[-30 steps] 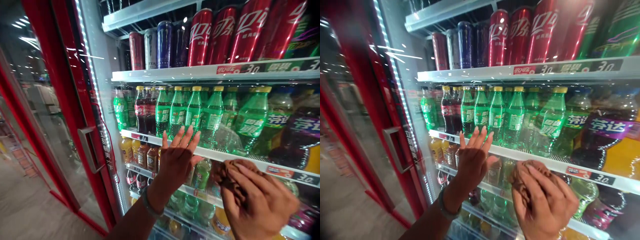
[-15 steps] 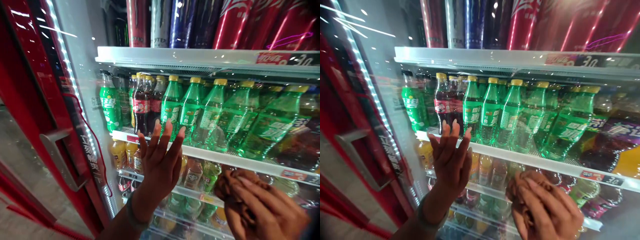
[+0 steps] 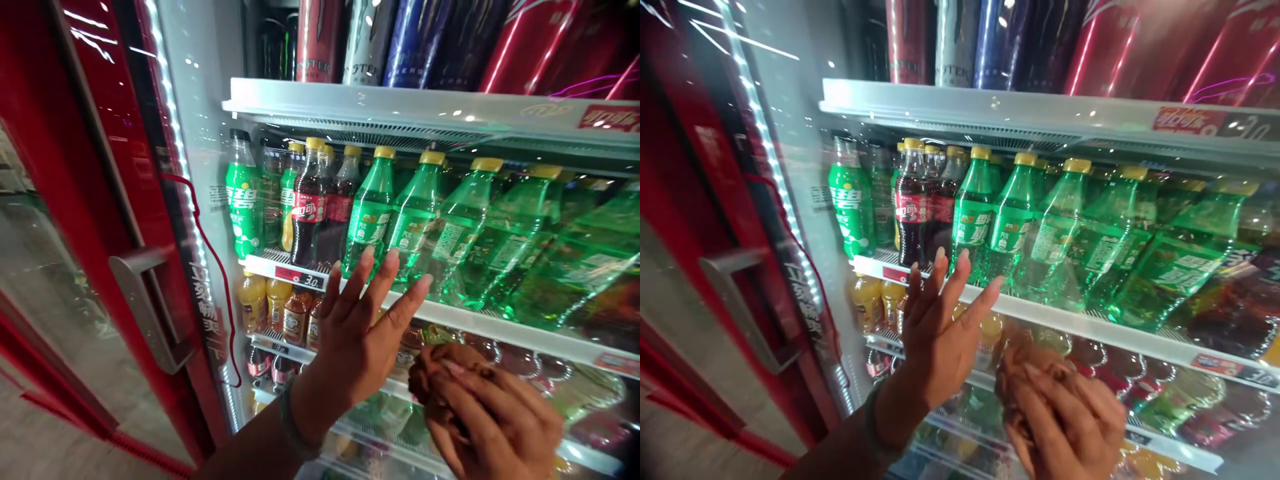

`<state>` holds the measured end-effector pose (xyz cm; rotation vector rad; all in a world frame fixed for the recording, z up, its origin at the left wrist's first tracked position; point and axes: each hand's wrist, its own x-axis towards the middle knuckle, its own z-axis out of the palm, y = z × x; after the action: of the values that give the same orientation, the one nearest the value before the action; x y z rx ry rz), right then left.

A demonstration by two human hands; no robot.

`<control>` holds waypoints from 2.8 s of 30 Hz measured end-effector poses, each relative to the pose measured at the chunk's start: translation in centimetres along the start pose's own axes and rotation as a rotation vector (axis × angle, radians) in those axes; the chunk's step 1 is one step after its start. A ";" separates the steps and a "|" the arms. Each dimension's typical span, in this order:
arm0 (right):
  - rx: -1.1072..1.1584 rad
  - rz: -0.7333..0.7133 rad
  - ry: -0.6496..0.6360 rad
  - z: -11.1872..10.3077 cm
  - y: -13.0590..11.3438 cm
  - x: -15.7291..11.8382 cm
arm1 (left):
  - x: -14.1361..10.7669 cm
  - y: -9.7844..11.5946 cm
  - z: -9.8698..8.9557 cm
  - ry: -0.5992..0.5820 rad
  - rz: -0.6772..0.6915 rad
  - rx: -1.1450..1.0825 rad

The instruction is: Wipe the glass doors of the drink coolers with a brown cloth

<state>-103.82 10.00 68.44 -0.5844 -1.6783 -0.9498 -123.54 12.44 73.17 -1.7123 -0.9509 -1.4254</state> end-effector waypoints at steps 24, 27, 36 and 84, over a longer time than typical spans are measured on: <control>-0.134 0.270 0.158 6.9 -8.3 8.8 | -2.8 -7.3 -4.7 -0.131 -0.014 -0.016; -0.062 0.186 0.076 7.6 -10.2 5.4 | -3.5 -8.4 -5.0 -0.118 -0.051 -0.013; -0.056 0.279 0.138 8.8 -11.3 6.9 | -5.8 -9.1 -4.5 -0.081 -0.099 0.000; 0.128 0.152 -0.036 7.2 -12.7 1.7 | -9.4 -10.0 -5.6 -0.190 0.027 0.181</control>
<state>-118.14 8.61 65.40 -0.6366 -1.6873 -0.7216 -136.04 11.46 65.32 -1.7393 -1.1186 -1.1363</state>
